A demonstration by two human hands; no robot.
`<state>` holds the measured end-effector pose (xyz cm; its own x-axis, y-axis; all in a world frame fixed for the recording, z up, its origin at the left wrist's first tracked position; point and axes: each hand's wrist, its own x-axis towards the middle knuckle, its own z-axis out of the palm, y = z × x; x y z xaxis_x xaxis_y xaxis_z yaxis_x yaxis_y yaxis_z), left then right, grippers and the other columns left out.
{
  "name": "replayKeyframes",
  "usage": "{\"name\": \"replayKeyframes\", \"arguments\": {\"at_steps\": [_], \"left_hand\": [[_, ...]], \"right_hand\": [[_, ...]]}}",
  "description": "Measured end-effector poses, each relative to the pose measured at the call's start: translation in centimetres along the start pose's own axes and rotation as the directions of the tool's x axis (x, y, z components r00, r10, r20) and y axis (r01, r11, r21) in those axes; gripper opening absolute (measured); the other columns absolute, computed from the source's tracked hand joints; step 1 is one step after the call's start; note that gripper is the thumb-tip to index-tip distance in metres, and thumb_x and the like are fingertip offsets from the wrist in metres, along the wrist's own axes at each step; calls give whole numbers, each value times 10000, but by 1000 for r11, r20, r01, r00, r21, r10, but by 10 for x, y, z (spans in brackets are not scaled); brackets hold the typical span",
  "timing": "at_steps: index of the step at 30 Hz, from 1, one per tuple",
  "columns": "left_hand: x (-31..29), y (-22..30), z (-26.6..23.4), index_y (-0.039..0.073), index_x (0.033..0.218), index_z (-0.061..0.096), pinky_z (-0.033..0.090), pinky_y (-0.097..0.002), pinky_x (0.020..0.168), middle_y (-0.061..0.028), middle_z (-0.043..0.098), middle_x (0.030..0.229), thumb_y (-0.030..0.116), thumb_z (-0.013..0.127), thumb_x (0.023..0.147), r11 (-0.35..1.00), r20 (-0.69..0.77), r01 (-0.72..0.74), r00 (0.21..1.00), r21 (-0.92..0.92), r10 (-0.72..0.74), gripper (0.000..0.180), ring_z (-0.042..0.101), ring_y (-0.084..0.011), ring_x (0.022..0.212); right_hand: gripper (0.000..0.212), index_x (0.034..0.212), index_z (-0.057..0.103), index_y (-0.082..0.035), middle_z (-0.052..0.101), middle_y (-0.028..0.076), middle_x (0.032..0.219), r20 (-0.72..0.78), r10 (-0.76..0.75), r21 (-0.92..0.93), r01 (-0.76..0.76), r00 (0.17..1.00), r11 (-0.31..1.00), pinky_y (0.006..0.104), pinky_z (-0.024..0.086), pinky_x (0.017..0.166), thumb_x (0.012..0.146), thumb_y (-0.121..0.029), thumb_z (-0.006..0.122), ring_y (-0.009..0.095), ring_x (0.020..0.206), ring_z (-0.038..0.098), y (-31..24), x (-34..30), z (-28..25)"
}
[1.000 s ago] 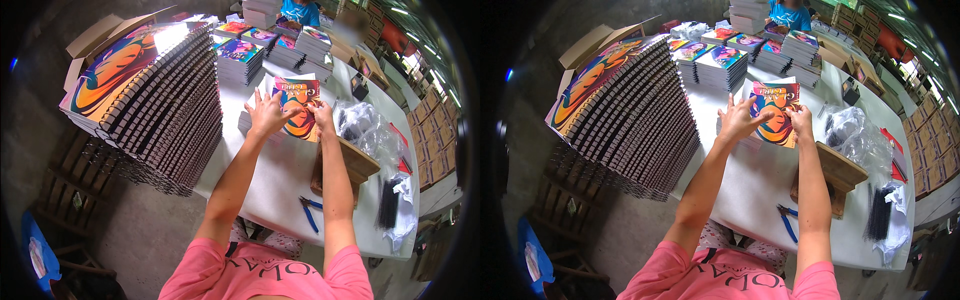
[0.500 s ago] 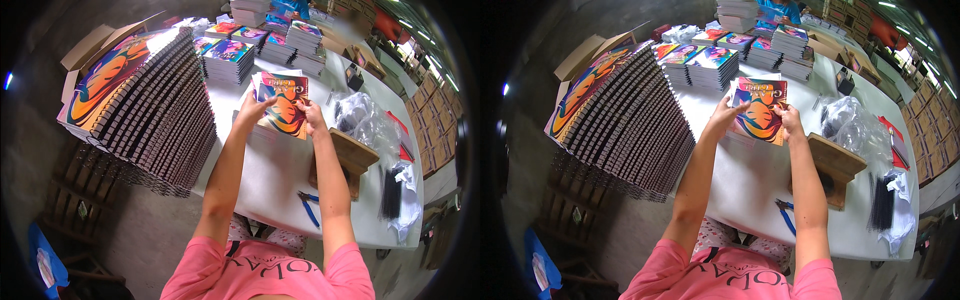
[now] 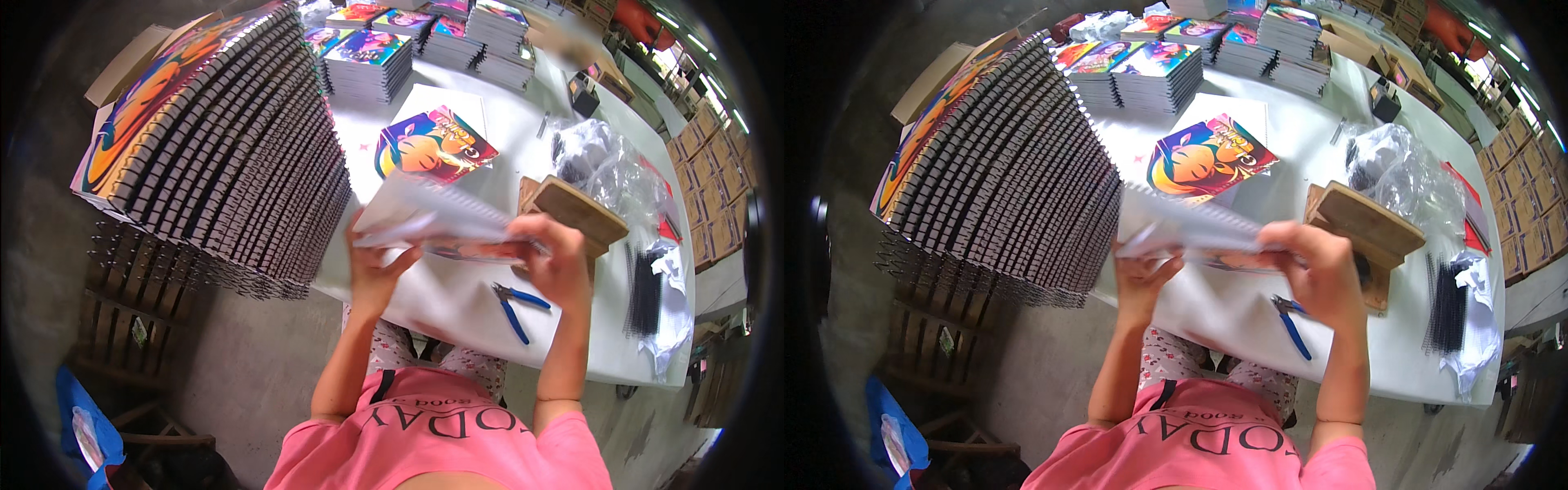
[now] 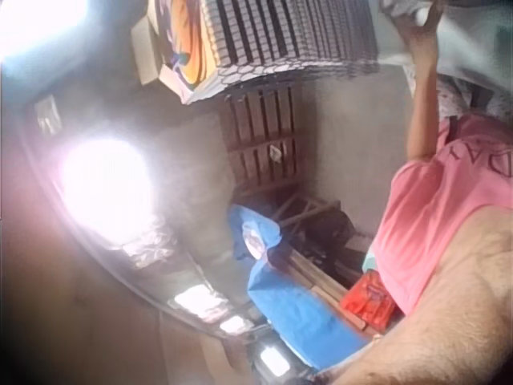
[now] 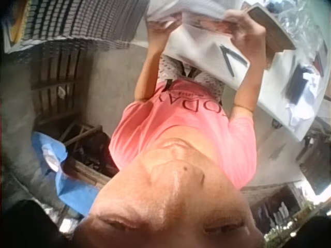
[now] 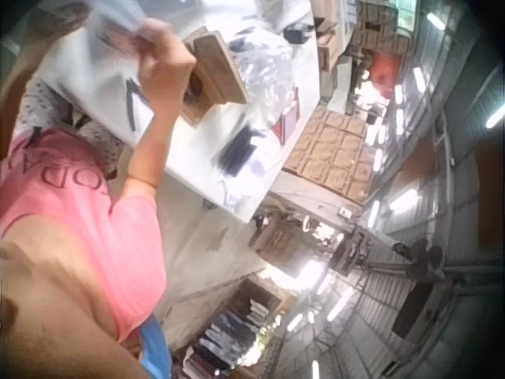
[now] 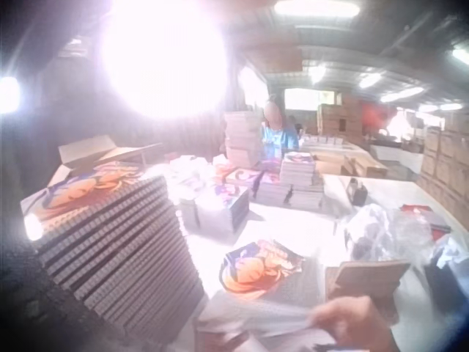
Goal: The person threads a wire spiral through the pre-punched holes of a notebook, uses pliers to trim and crimp the wire ends, and stacks the finished notebook onto a pile.
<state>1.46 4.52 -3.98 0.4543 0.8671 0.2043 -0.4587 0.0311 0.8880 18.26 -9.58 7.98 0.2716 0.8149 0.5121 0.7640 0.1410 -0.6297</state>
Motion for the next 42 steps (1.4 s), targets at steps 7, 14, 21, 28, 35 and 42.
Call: {"name": "replayKeyframes", "arguments": {"at_steps": [7,14,21,28,35,42], "left_hand": [[-31,-1,-34,-11,1262,389,453,-319,869,-137,491,1194,101,789,702,892,18,-101,994,440,104,697,527,-195,1061],[-20,-6,-8,-9,1145,455,479,-243,743,-89,596,1003,10,662,810,985,46,-18,999,171,10,394,590,-144,872],[-43,-6,-34,14,1186,392,413,-265,854,-78,538,1070,-16,671,790,896,26,-116,993,428,116,486,529,-152,968],[-90,-31,-11,-18,1205,371,392,-291,885,-97,514,1056,-4,704,753,666,91,-36,995,745,-48,562,517,-181,975],[-74,-13,67,15,1336,272,283,-514,994,-197,290,1313,251,753,746,351,359,-545,805,762,472,797,343,-338,1214],[-53,17,101,136,854,595,60,-551,1082,-17,497,814,182,705,698,167,670,-705,708,689,225,197,505,-225,968]], "right_hand": [[619,1250,538,-186,654,39,841,355,-183,-354,313,917,881,313,434,738,671,-11,671,211,665,582,-1,8,31],[561,1179,529,-50,647,61,943,159,394,641,-398,905,656,275,521,784,671,117,698,130,939,611,62,-18,8],[350,1018,462,-59,516,33,989,-11,398,730,-264,918,630,251,421,838,761,81,655,95,954,502,29,-71,70],[188,814,545,-2,529,82,887,-258,528,229,-479,809,847,321,430,769,643,68,578,209,831,539,53,-145,75],[198,812,532,-51,582,86,816,-322,650,209,-618,688,758,306,442,664,658,-38,656,186,764,562,75,-180,49],[426,1055,484,-56,512,103,1078,38,303,390,-293,952,873,308,437,848,665,40,624,195,1031,509,78,-147,-13]]}}
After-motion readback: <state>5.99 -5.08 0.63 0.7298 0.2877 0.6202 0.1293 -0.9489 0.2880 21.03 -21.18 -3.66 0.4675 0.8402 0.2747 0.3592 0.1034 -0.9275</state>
